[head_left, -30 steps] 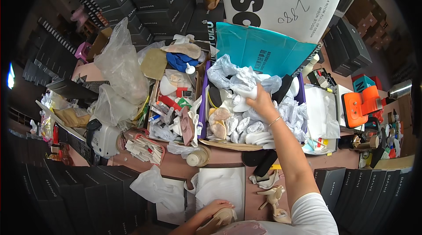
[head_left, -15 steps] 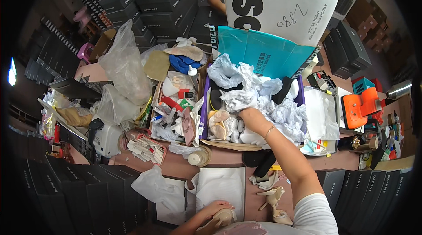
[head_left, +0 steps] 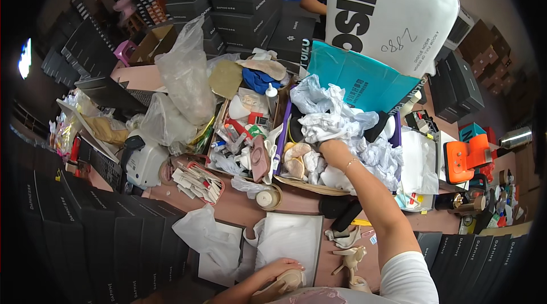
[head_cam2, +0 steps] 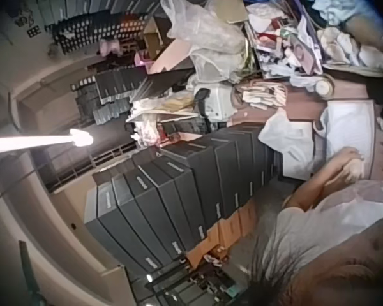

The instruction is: Inspecting, wrapping in tissue paper, and packing a pair of high-heeled shoes into a shoebox at a workstation.

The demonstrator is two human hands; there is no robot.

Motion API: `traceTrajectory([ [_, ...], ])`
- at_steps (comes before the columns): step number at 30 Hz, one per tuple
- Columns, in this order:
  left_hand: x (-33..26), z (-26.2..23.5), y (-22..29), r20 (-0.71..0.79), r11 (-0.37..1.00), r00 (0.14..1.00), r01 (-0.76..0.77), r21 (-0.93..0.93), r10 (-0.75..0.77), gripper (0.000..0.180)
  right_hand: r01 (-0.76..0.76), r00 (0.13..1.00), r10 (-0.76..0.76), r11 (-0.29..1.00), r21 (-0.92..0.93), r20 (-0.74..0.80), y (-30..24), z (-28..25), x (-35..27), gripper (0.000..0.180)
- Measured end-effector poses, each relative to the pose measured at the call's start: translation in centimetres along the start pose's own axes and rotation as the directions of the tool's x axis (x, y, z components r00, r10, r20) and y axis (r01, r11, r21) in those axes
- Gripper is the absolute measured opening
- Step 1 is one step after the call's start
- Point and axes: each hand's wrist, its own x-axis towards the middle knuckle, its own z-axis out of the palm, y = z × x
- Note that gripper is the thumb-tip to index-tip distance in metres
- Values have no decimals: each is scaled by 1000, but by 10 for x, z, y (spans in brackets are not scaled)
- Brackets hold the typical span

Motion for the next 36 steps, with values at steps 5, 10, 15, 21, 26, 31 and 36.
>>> traceTrajectory([
  [5, -13, 24, 12, 38, 997, 998, -42, 65, 39, 24, 173, 969, -130, 964, 200, -211, 8, -55, -29, 11],
  [10, -20, 31, 6, 8, 995, 998, -64, 72, 63, 24, 211, 898, 22, 855, 473, -440, 5, -112, -60, 15],
  [15, -38, 43, 5, -76, 986, 985, -160, -51, 156, 19, 147, 874, 359, 446, 883, -327, 13, -125, -80, 22],
  [21, -96, 83, 14, -164, 917, 929, -358, -178, 331, 15, 357, 880, 327, 23, 934, -344, 4, -138, -120, 13],
  [26, -134, 98, 11, -271, 831, 813, -551, -72, 515, 13, 332, 943, -11, 21, 943, -332, -59, -141, -210, 26],
  [31, -155, 100, 20, -157, 776, 784, -619, -122, 601, 18, 111, 993, 34, 48, 993, -113, -132, -61, -311, 23],
  [36, -169, 91, 28, 28, 818, 821, -565, -108, 570, 29, -31, 998, 39, -422, 906, 53, -212, -39, -365, 7],
])
